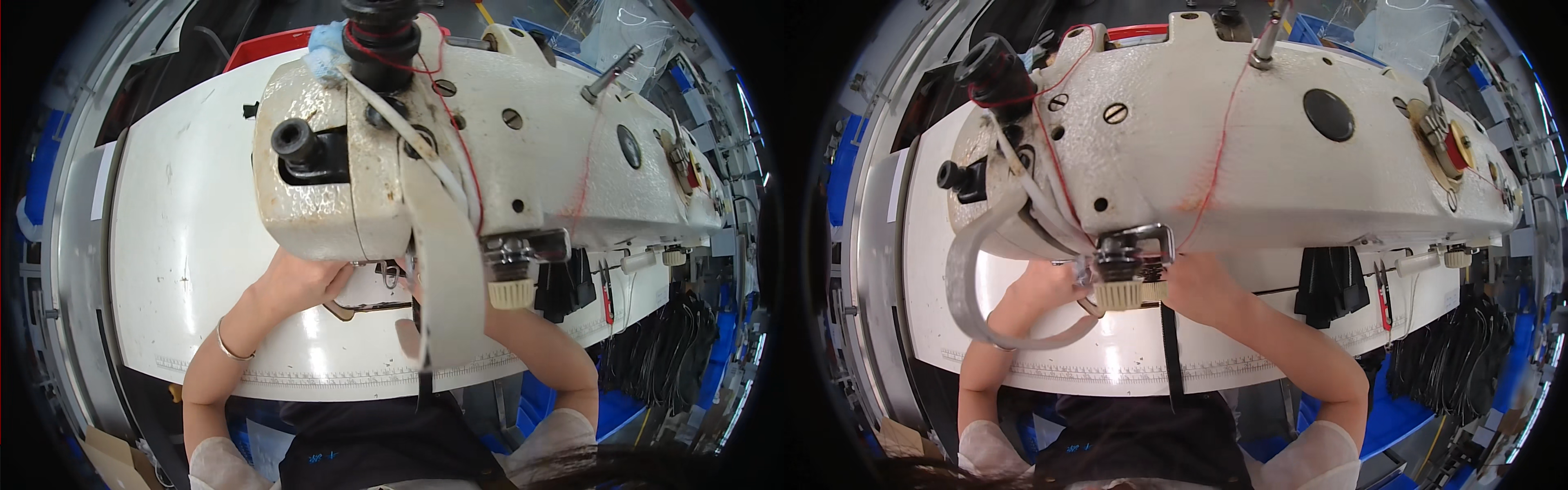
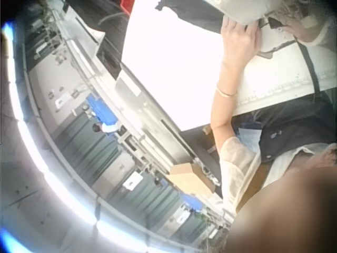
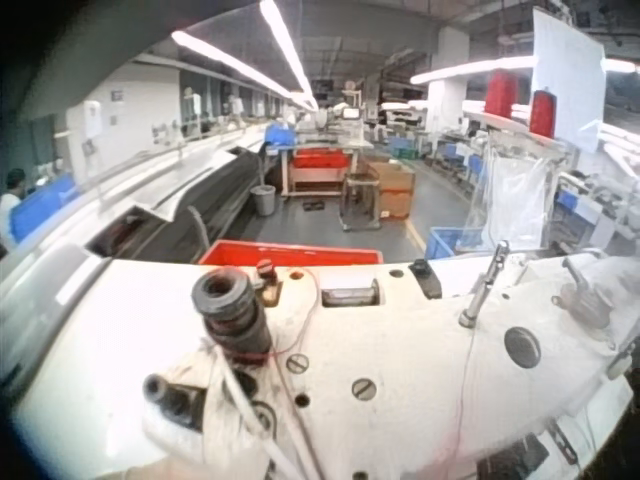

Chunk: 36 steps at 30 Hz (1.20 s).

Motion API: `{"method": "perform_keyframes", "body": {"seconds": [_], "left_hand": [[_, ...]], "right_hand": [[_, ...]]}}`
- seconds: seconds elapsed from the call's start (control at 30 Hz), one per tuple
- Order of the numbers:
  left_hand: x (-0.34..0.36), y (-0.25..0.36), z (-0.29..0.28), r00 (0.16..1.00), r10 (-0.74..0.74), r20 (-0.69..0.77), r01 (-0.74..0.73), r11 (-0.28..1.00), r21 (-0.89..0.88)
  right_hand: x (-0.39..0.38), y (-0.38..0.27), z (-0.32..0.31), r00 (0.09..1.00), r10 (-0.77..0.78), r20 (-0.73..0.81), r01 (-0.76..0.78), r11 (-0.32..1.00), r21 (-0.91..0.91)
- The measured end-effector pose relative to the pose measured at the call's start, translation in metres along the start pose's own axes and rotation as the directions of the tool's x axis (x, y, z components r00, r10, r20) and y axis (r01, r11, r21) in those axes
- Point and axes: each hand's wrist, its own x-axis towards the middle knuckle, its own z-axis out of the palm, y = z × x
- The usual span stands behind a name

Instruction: Sewing a black fabric bag with a reflective strip using an industrial sewing machine.

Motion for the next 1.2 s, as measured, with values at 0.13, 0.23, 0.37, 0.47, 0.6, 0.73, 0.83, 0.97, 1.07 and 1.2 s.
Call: {"method": "perform_keyframes", "body": {"seconds": [0.13,0.23,0.37,0.47,0.6,0.73,0.83,0.97,1.07,1.2], "left_hand": [[0.002,-0.007,0.007,0.980,-0.161,-0.121,0.141,0.977,-0.162],[0.002,-0.005,0.005,0.954,-0.298,-0.023,0.299,0.949,0.097],[-0.007,0.030,-0.014,0.998,-0.063,-0.006,0.062,0.942,0.330],[-0.013,0.055,-0.037,0.969,-0.061,0.238,0.021,0.986,0.166],[-0.015,0.041,-0.044,0.815,0.482,0.321,-0.470,0.874,-0.119],[-0.037,0.014,-0.040,0.989,0.143,0.031,-0.146,0.980,0.137],[-0.057,0.021,-0.037,0.890,0.371,-0.266,-0.192,0.833,0.519],[-0.066,0.065,-0.014,0.918,-0.055,-0.392,0.250,0.847,0.469],[-0.067,0.080,-0.020,0.921,-0.112,-0.372,0.238,0.920,0.310],[-0.045,0.061,-0.044,0.949,-0.168,-0.267,0.161,0.986,-0.046]], "right_hand": [[0.003,0.010,0.006,0.998,-0.067,-0.019,0.065,0.992,-0.107],[0.006,0.005,0.003,0.997,-0.070,-0.031,0.065,0.985,-0.159],[-0.004,-0.022,-0.015,0.981,-0.189,-0.052,0.194,0.976,0.102],[-0.013,-0.062,-0.029,0.940,-0.176,0.293,-0.117,0.639,0.760],[-0.009,-0.082,-0.031,0.854,-0.146,0.500,-0.516,-0.113,0.849],[-0.006,-0.079,-0.030,0.838,0.019,0.545,-0.545,-0.006,0.838],[0.010,-0.083,-0.022,0.848,0.409,0.337,-0.394,0.064,0.917],[0.038,-0.087,0.006,0.818,0.461,0.345,-0.424,0.078,0.902],[0.038,-0.084,0.028,0.899,0.394,0.191,-0.304,0.247,0.920],[0.022,-0.079,0.035,0.954,0.296,0.056,-0.234,0.612,0.755]]}}
